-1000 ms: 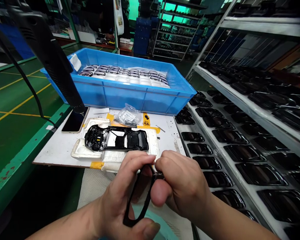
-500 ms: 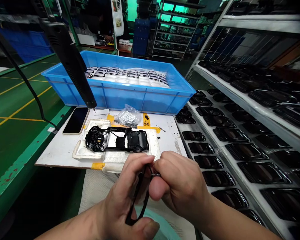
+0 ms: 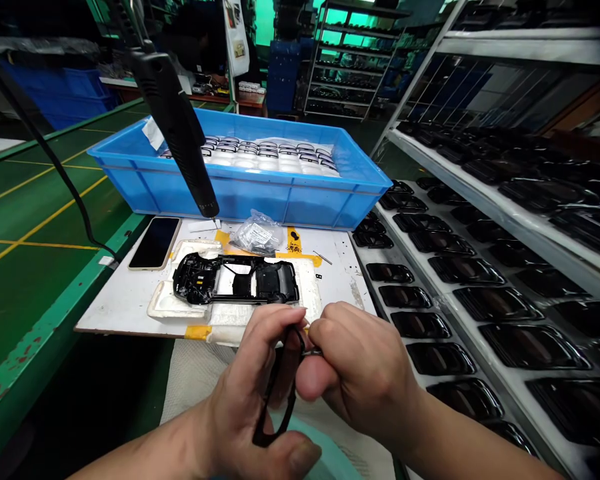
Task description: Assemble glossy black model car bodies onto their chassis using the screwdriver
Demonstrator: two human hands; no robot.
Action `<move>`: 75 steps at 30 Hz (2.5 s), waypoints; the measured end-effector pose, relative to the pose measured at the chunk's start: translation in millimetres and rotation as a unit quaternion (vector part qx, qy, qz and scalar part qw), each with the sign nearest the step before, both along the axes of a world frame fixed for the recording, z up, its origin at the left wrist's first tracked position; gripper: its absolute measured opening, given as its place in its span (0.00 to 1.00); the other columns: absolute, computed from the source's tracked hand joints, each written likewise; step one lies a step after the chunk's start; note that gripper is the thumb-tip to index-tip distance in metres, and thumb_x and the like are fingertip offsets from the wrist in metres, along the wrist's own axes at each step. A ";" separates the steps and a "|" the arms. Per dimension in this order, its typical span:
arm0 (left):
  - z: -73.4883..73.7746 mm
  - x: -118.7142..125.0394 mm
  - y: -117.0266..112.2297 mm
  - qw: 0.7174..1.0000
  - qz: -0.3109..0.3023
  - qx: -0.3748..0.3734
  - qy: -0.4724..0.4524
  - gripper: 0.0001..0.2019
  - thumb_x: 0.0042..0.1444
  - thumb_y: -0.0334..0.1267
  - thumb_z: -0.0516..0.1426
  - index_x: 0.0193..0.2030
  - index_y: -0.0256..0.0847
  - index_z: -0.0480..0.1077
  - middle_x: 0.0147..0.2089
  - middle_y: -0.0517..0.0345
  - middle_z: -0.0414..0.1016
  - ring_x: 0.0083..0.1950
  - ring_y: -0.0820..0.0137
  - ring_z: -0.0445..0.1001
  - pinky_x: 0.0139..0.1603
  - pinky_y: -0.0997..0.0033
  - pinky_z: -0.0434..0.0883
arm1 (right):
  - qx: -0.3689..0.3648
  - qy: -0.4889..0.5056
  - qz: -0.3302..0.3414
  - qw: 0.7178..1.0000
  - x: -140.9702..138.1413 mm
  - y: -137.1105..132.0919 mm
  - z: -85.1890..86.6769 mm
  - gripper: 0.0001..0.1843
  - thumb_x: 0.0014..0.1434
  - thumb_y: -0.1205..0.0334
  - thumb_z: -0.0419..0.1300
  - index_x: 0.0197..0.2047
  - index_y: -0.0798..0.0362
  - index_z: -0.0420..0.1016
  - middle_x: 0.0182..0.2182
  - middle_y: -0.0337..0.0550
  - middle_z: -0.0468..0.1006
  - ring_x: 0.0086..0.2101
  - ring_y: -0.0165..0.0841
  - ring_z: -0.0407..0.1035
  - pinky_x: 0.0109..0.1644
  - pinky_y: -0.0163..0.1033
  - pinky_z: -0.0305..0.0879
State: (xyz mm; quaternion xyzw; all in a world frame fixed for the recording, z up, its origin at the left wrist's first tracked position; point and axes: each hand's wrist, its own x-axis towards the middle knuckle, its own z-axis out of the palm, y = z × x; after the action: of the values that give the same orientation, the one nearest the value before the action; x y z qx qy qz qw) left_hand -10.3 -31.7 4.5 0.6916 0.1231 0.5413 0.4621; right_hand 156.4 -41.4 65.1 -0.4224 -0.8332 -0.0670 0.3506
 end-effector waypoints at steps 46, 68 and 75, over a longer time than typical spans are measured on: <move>13.0 -17.3 10.4 0.995 0.002 0.065 0.070 0.41 0.53 0.41 0.61 0.74 0.39 0.55 0.64 0.45 0.61 0.65 0.55 0.65 0.65 0.64 0.67 | -0.019 -0.061 0.021 0.998 6.3 1.0 11.3 0.33 0.69 0.36 0.45 0.26 0.55 0.68 0.20 0.38 0.64 0.23 0.29 0.57 0.29 0.40 0.48; 37.4 -14.3 2.3 0.795 -0.346 -0.434 -0.243 0.34 0.64 0.55 0.50 0.73 0.39 0.58 0.47 0.41 0.80 0.37 0.61 0.82 0.39 0.63 0.76 | -0.532 0.425 0.115 0.724 11.0 1.8 46.2 0.05 0.65 0.58 0.64 0.44 0.46 0.79 0.27 0.38 0.80 0.22 0.22 0.72 0.24 0.23 0.65; 40.3 -10.5 -2.2 0.763 -0.384 -0.456 -0.250 0.35 0.65 0.58 0.45 0.73 0.38 0.57 0.43 0.44 0.80 0.25 0.66 0.78 0.29 0.69 0.70 | -0.637 0.506 0.096 0.573 0.4 3.5 43.0 0.19 0.55 0.54 0.72 0.38 0.53 0.68 0.25 0.37 0.77 0.18 0.24 0.69 0.18 0.23 0.60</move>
State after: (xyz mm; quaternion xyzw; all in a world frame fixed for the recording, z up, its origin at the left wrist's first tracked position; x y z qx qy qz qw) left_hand -20.8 -34.0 44.8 0.2291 -0.0400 0.3524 0.9065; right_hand 156.8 -37.9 108.1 -0.4192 -0.3828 0.7404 0.3599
